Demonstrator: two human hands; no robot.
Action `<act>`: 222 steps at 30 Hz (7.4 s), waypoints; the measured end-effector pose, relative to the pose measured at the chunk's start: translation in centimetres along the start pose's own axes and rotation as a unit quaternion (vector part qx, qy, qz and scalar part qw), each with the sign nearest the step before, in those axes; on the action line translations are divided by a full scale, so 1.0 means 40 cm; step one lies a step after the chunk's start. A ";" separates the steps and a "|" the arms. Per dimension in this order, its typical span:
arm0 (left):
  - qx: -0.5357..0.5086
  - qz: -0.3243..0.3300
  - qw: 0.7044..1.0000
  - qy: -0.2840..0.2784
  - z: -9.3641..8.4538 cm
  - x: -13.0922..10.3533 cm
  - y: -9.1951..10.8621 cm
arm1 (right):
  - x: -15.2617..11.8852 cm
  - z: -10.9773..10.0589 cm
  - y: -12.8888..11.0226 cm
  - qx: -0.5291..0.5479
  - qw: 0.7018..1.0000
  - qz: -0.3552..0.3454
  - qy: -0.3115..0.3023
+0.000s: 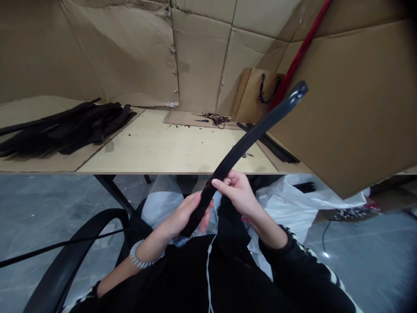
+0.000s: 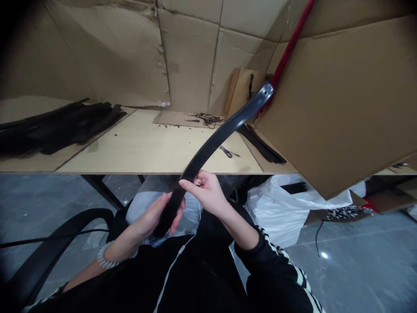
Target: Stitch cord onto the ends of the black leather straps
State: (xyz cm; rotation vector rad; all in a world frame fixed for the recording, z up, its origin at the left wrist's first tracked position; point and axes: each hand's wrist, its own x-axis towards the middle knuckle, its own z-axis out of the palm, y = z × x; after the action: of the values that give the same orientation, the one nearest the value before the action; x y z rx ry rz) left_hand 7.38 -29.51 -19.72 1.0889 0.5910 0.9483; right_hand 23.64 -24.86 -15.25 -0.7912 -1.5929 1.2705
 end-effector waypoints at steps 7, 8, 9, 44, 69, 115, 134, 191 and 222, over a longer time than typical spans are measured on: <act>0.151 0.042 0.979 0.128 0.021 -0.004 -0.006 | -0.015 0.009 -0.018 -0.072 0.996 -0.036 -0.026; 0.128 0.039 0.984 0.115 0.019 -0.004 -0.009 | -0.014 0.007 -0.020 -0.064 0.996 -0.034 -0.054; 0.115 0.048 0.986 0.109 0.017 -0.004 -0.010 | -0.014 0.004 -0.021 -0.052 0.995 -0.029 -0.074; 0.723 0.341 0.544 0.255 -0.045 -0.045 0.032 | -0.084 0.027 -0.071 -0.212 0.962 -0.150 -0.077; 0.405 0.221 0.871 0.169 -0.022 -0.061 0.037 | -0.050 -0.013 -0.061 -0.193 0.973 -0.106 -0.070; -0.085 -0.041 0.993 -0.072 0.015 -0.012 0.013 | -0.028 0.008 -0.037 -0.087 0.994 -0.048 -0.048; -0.091 -0.062 0.994 0.007 0.025 -0.012 0.020 | -0.006 -0.005 -0.025 -0.006 0.986 0.019 -0.165; -0.253 -0.132 0.948 -0.141 0.009 -0.012 -0.009 | -0.021 0.016 -0.031 0.020 0.990 0.023 -0.137; -0.113 -0.072 0.991 -0.019 0.024 -0.008 0.022 | 0.013 0.005 0.015 0.050 0.984 0.044 -0.166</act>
State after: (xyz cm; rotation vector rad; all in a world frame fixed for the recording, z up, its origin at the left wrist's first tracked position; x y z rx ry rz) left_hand 7.69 -30.08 -18.56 0.8488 0.5106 0.8438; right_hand 23.23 -24.33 -15.71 -0.6149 -1.7527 1.5981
